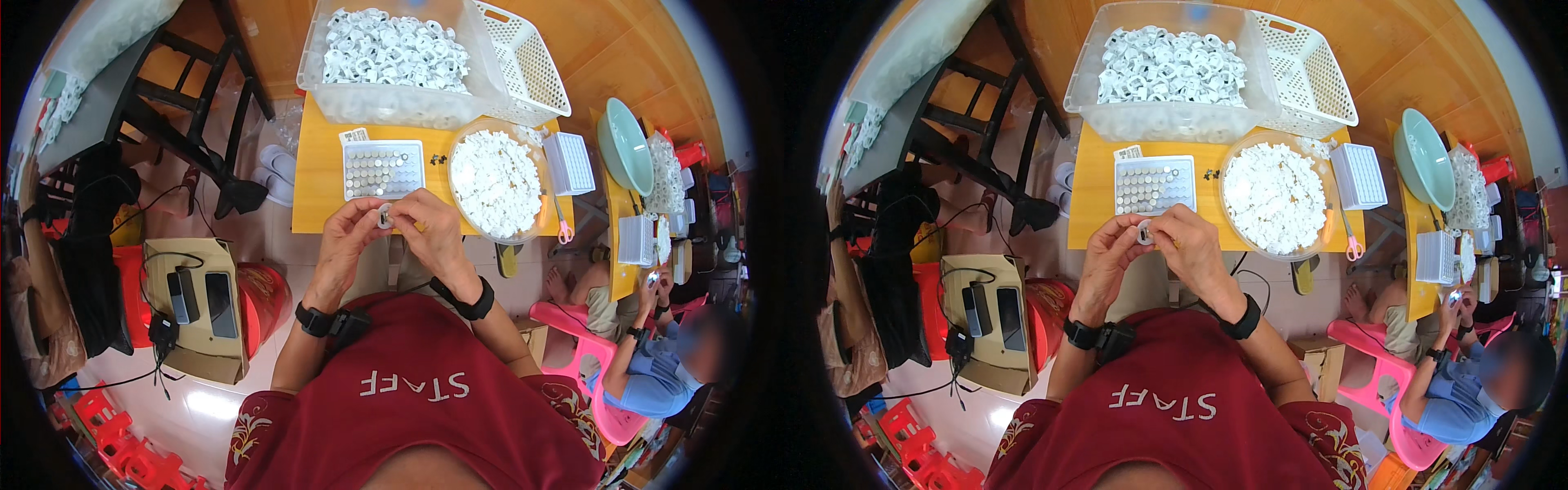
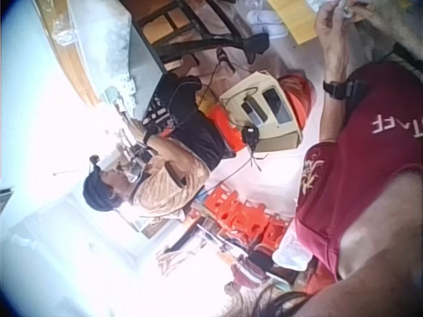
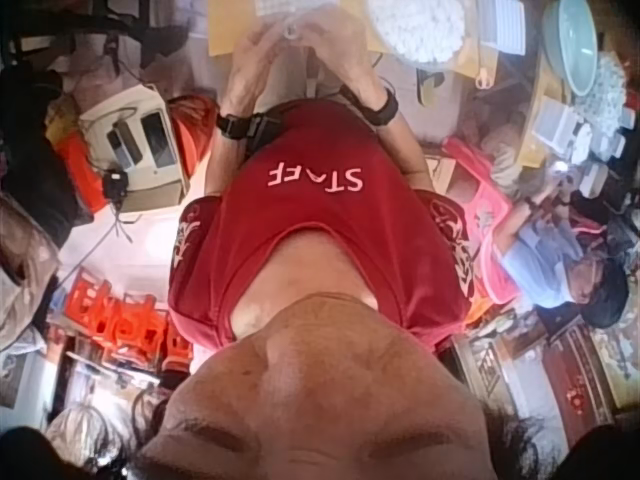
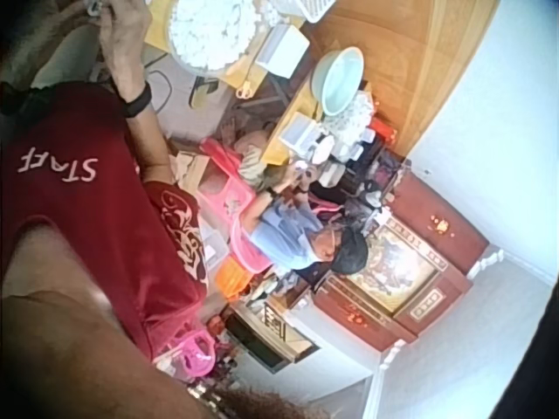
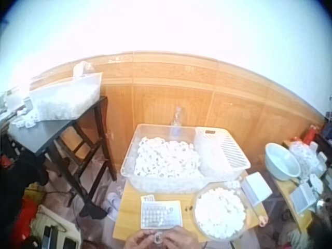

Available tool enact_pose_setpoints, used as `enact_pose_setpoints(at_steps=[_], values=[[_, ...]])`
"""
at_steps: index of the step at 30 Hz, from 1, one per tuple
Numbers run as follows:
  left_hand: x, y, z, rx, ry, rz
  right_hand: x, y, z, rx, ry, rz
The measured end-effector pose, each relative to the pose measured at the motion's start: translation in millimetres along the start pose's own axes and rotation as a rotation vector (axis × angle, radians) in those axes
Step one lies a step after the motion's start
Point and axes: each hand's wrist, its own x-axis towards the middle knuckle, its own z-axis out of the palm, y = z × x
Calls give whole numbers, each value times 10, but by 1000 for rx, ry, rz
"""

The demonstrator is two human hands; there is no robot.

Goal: Assembling and sorting small white and clear plastic components at an industrial workstation.

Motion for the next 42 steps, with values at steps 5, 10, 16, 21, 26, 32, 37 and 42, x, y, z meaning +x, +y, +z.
enact_pose_setpoints(at_steps=[5, 10, 16, 21, 26, 32, 37, 42], values=[[2, -6, 2, -6, 0, -2, 1, -31, 21, -160, 38, -187], [-21, -60, -52, -26, -24, -38, 10, 37, 14, 155, -69, 232], [-19, -113, -186, -134, -7, -62, 289, 217, -121, 271, -63, 385], [0, -78, -215, -136, 29, -58, 507, 569, -1, -244, 175, 117], [-7, -62, -215, -148, 41, -65, 524, 613, 75, -365, 160, 95], [-10, -53, -230, -164, 28, -59, 560, 657, 69, -325, 91, 128], [-9, -41, -219, -189, 22, -58, 590, 684, 46, -382, 61, 60], [-16, -38, -216, -206, 26, -60, 557, 642, 59, -570, 107, -68]])
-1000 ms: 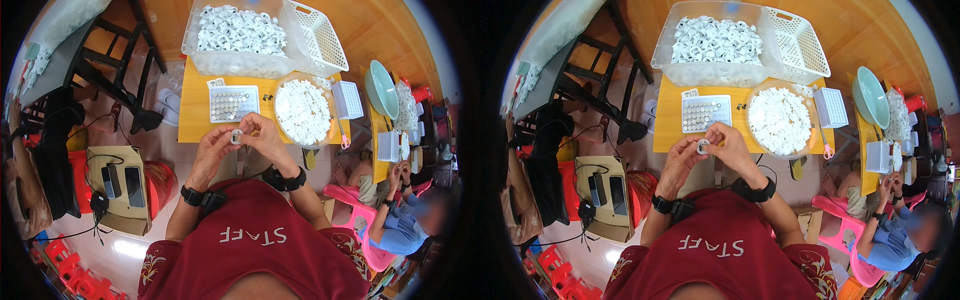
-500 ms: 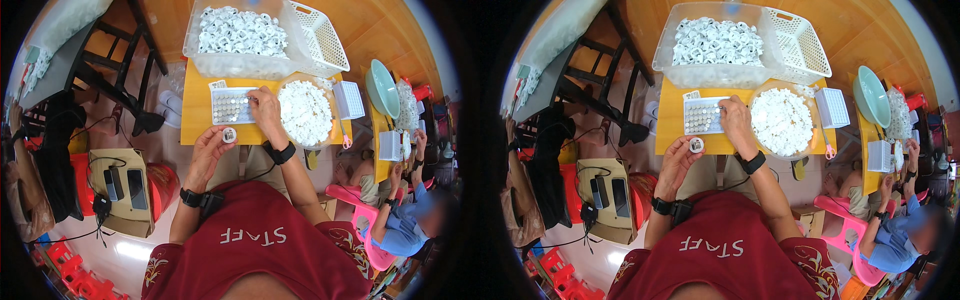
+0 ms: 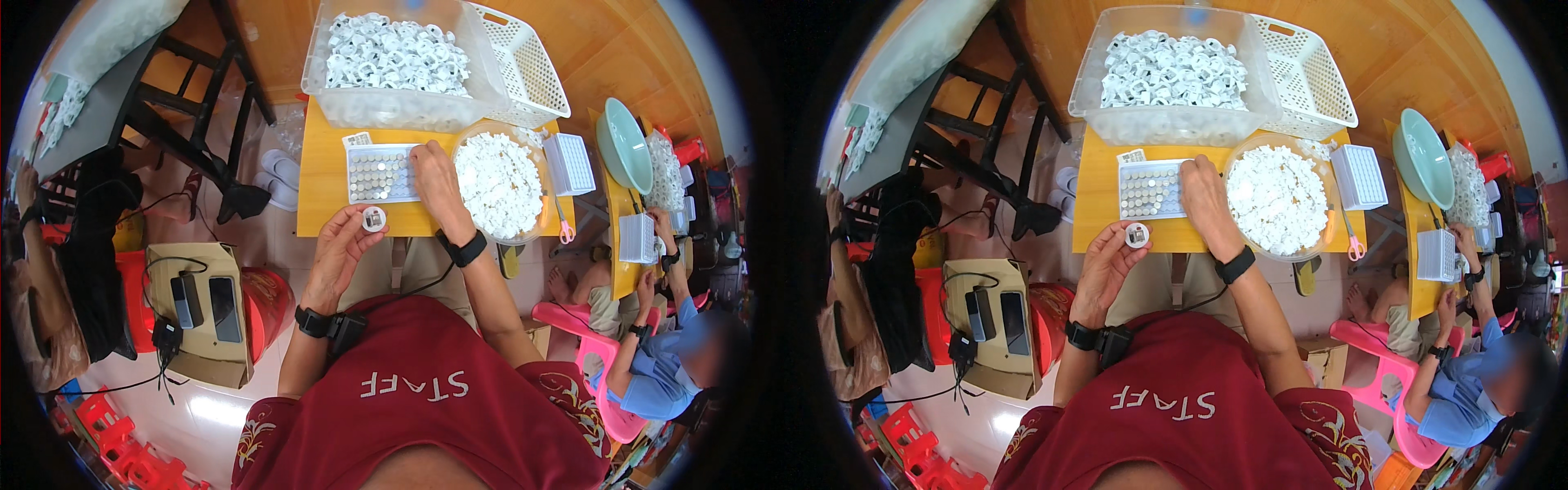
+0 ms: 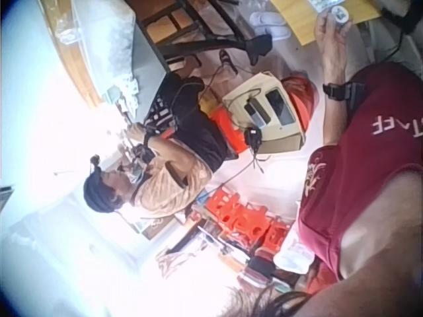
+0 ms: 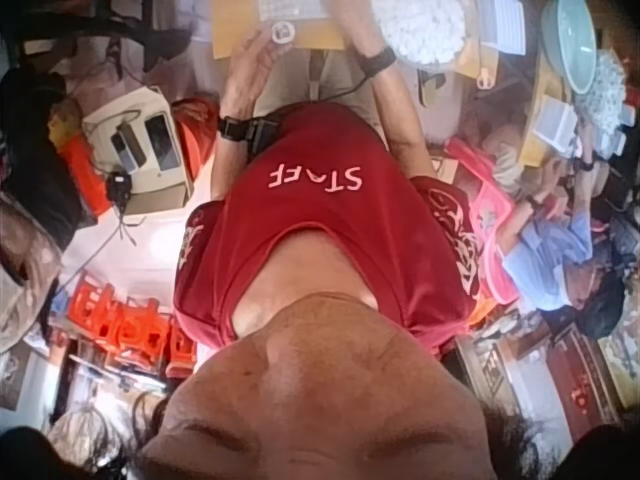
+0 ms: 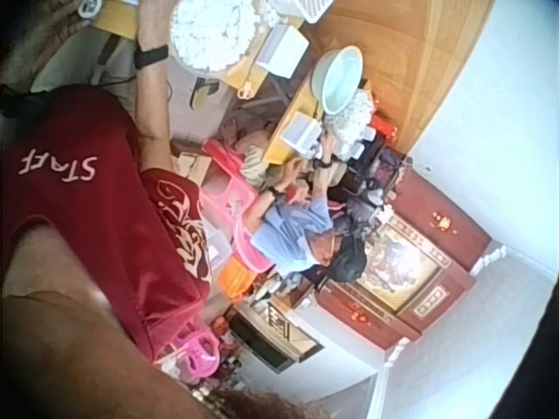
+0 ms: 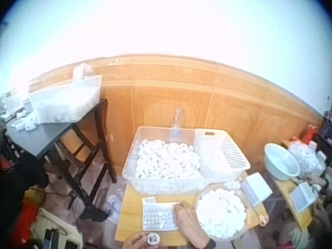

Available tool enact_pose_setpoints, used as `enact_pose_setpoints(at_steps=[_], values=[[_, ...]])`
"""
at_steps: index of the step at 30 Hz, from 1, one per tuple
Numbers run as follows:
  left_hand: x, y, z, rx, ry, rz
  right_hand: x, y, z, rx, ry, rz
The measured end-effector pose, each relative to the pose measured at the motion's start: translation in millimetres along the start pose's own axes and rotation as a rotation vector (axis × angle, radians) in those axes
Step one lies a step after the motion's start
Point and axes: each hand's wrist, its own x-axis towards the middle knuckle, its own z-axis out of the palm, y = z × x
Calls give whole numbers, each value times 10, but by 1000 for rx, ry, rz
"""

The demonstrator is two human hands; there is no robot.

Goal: Assembling and sorting small white and clear plastic components at an industrial workstation.

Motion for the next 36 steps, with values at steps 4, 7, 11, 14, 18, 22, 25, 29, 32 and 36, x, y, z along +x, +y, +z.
enact_pose_setpoints(at_steps=[4, 7, 11, 14, 18, 22, 25, 29, 32, 36], values=[[-13, 6, 2, -17, 1, 2, -123, -370, -316, 313, -18, 72], [-14, 1, 39, -25, 6, -5, -318, -560, -393, 493, -40, 45], [-9, -5, 79, -44, -18, 6, -473, -620, -342, 459, -2, -62], [-10, -25, 80, -35, -29, 23, -493, -635, -370, 395, 13, -106], [-20, -33, 98, -14, -10, 14, -521, -583, -345, 442, 14, -116], [-26, -46, 98, -7, -1, 20, -510, -587, -400, 503, -8, -99], [-30, -47, 100, 18, -6, 43, -511, -588, -409, 499, 8, -123], [-46, -20, 153, 101, 2, 89, -511, -601, -421, 386, 17, -192], [-44, -6, 164, 168, -2, 101, -513, -583, -420, 365, -6, -206], [-54, -4, 168, 191, -12, 83, -516, -517, -423, 509, -117, -117]])
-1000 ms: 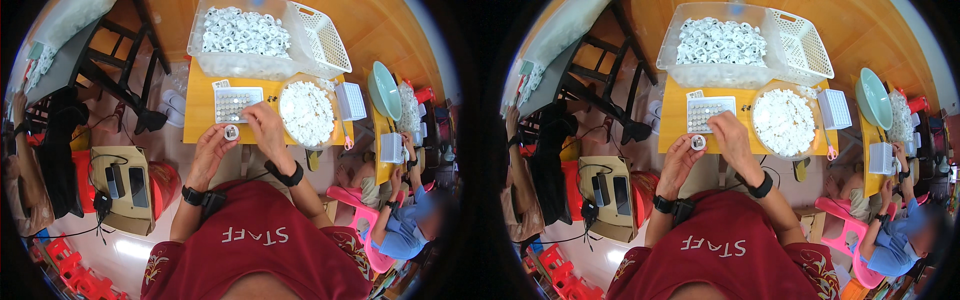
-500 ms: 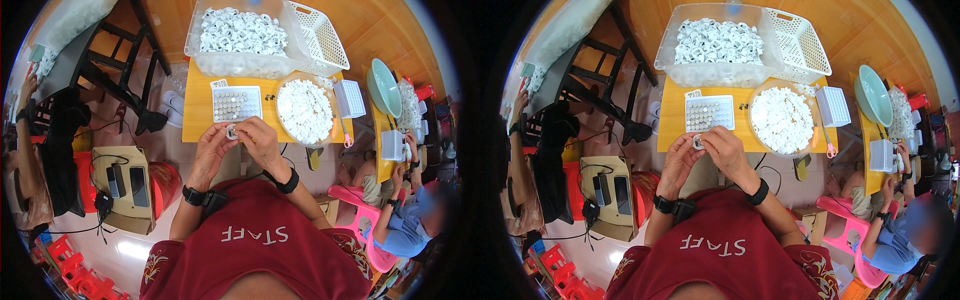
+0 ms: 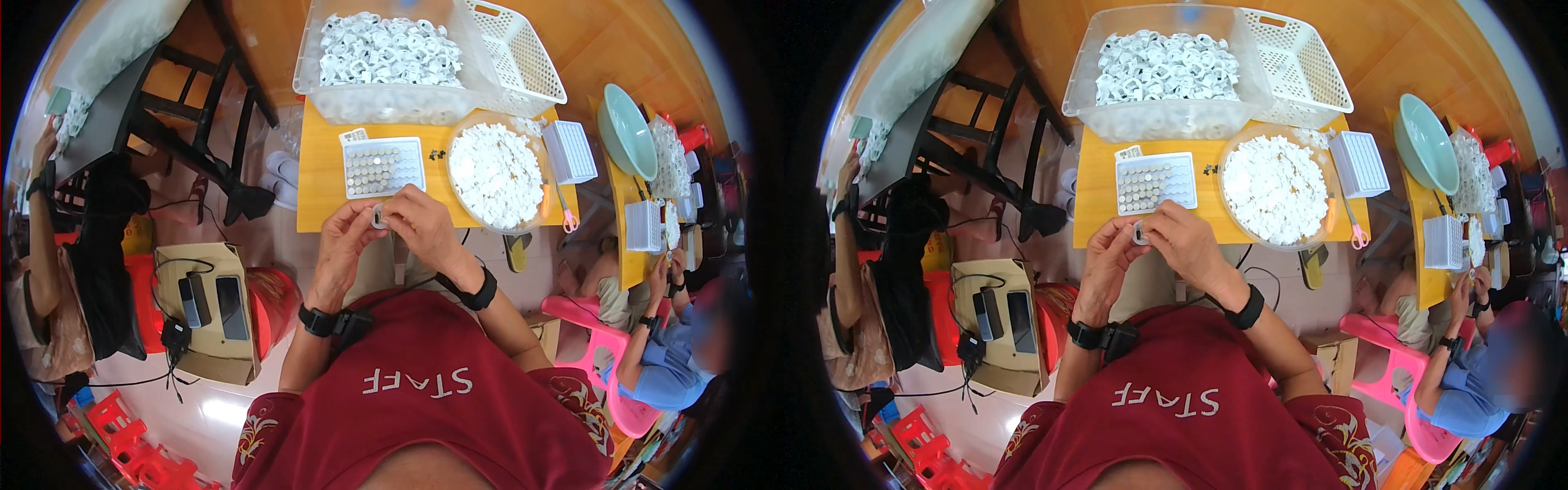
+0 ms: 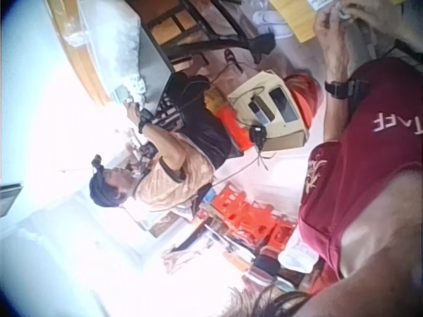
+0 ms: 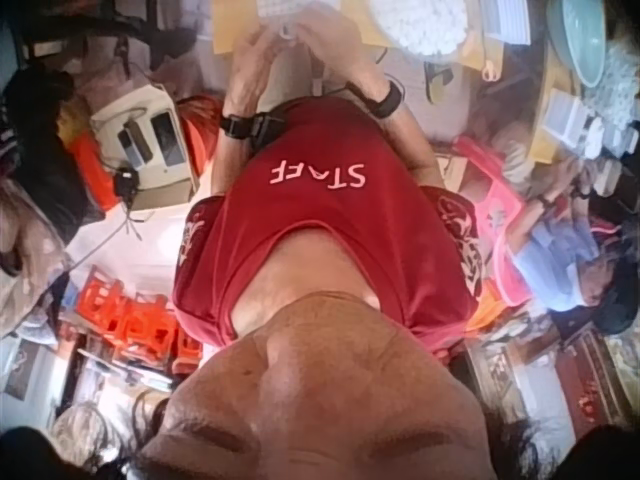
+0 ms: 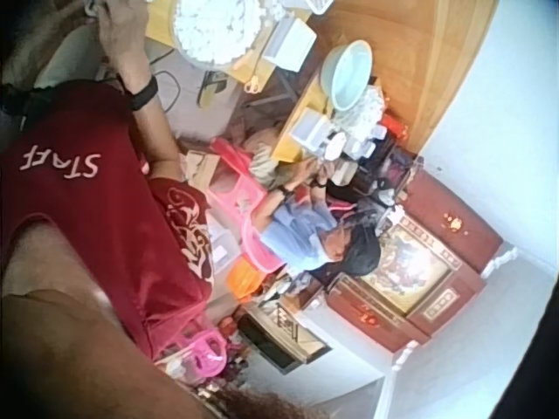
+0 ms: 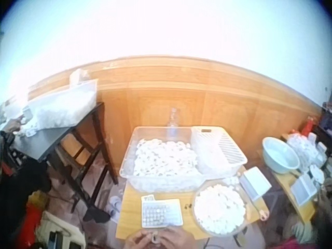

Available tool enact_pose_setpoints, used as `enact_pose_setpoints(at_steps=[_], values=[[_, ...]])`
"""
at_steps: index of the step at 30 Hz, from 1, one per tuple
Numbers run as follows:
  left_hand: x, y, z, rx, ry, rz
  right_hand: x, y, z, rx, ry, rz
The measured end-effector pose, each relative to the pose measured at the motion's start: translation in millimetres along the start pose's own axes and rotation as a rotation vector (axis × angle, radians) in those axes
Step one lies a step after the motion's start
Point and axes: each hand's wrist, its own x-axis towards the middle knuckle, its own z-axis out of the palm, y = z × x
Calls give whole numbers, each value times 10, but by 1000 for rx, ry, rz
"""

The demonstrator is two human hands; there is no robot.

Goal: Assembling and sorting small white and clear plastic components at an industrial workstation.

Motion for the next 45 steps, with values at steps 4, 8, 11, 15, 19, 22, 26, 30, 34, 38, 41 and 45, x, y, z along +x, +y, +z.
enact_pose_setpoints(at_steps=[4, 8, 11, 15, 19, 22, 26, 30, 34, 38, 41, 45], values=[[8, 45, 68, 26, -41, 10, 18, -12, -77, 325, 13, 167], [55, 37, 125, 66, -75, -4, -3, 9, -135, 256, 33, 145], [46, 3, 125, 83, -60, -29, -17, -13, -138, 66, 35, 15], [32, -18, 165, 112, -22, -45, -68, -16, -128, 22, 28, 8], [48, -60, 191, 156, -6, -49, -142, 36, -99, 142, 86, 91], [44, -63, 247, 212, -4, -42, -188, 91, -112, 218, 106, 166], [41, -113, 310, 265, -22, -46, -216, 83, -180, 458, 159, 375], [63, -193, 341, 238, -88, -79, -293, 108, -267, 705, 113, 557], [99, -233, 355, 141, -60, -131, -311, 72, -197, 535, 262, 526], [99, -250, 286, -25, 24, -177, -395, 185, -392, 144, 440, 409], [103, -257, 154, -27, 52, -167, -566, 512, -833, -282, 462, 491], [113, -224, 159, -36, 62, -173, -754, 774, -1231, -462, 253, 518]])
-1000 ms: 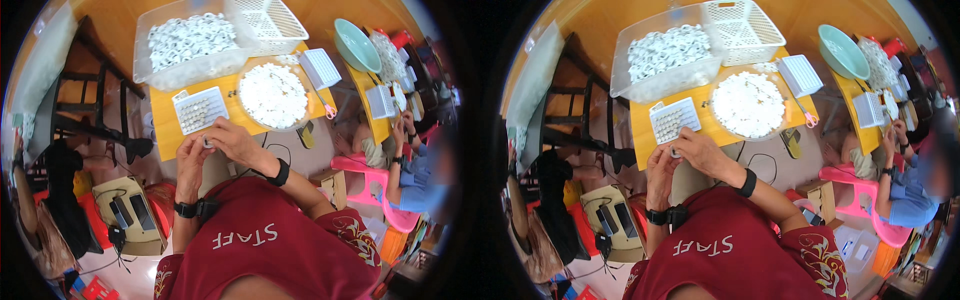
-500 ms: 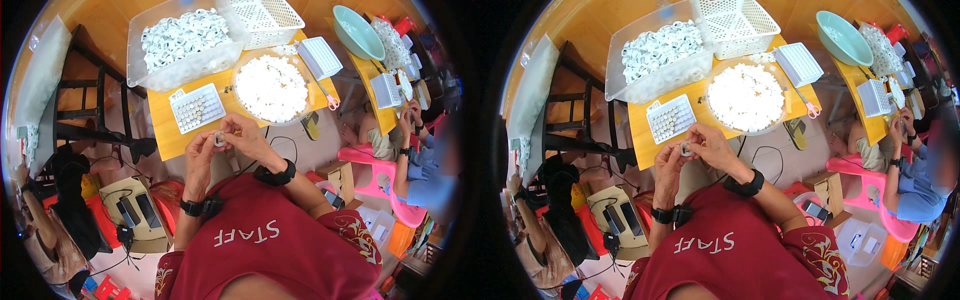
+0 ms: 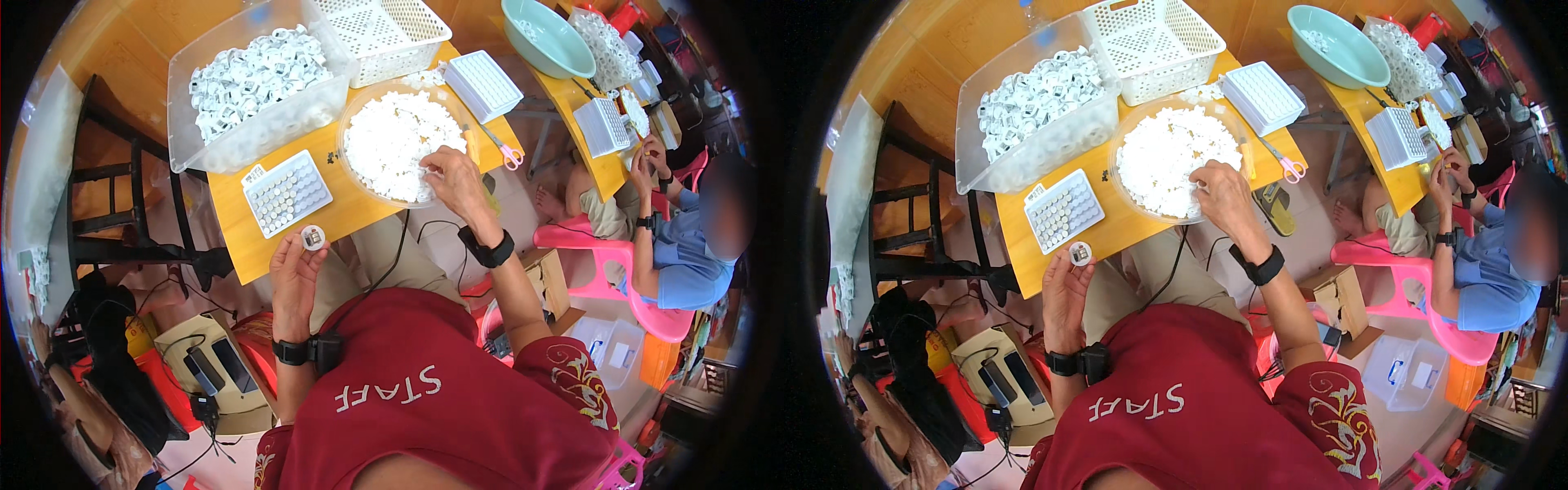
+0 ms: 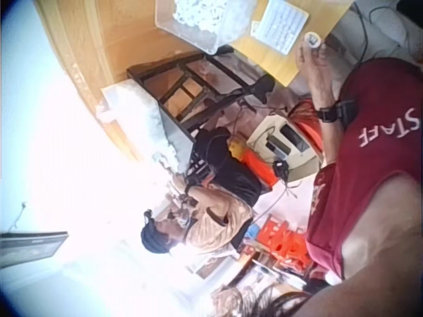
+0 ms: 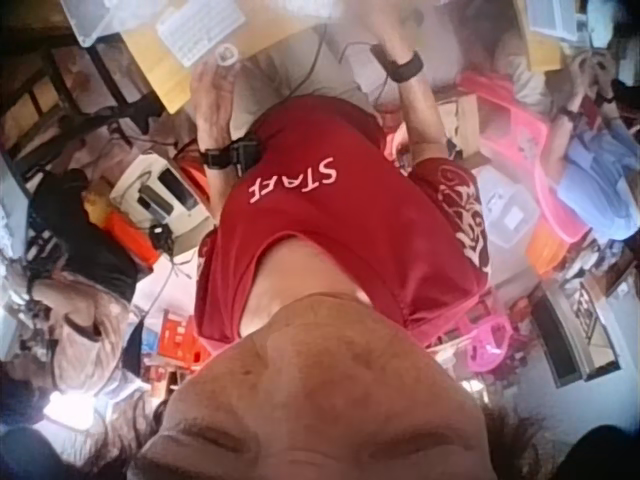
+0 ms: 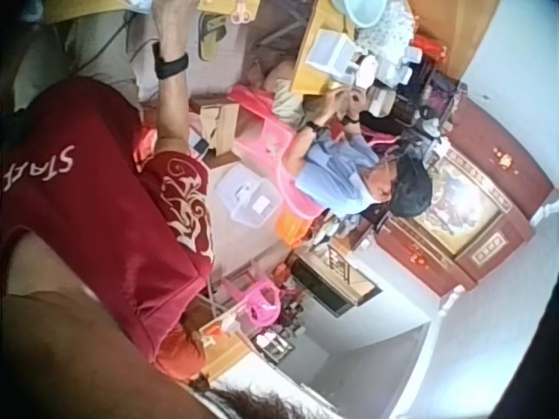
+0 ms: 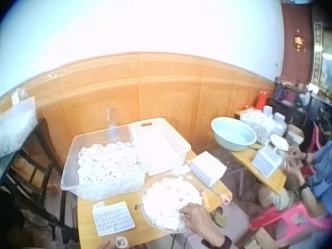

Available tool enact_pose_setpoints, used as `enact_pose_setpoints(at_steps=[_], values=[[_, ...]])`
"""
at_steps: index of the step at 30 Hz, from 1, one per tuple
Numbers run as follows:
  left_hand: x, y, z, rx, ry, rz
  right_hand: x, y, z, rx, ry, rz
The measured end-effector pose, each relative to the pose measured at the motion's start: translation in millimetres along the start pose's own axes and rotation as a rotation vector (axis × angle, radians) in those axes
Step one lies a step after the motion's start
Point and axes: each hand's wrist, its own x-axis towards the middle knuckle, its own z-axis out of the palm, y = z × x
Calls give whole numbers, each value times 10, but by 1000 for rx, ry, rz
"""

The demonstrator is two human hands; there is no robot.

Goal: Assembling and sorting small white and clear plastic components at an industrial workstation.

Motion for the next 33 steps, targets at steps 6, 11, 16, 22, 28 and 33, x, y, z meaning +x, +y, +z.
enact_pose_setpoints(at_steps=[6, 11, 16, 22, 28, 33], values=[[-13, -32, 31, 0, -18, -18, 30, -45, 14, -84, -132, -99], [-34, -40, 45, 13, -15, -36, 73, 10, 41, -19, -202, -44], [-41, -50, 34, 4, -7, -37, 95, 129, 56, 410, -213, 194], [-26, -66, 44, -7, -16, -57, 144, 102, 16, 1101, -257, 407], [-48, -48, 46, -15, -19, -61, 153, 41, 70, 1284, -219, 489], [-78, -8, 65, 1, 4, -47, 189, -73, 136, 1138, -168, 444]])
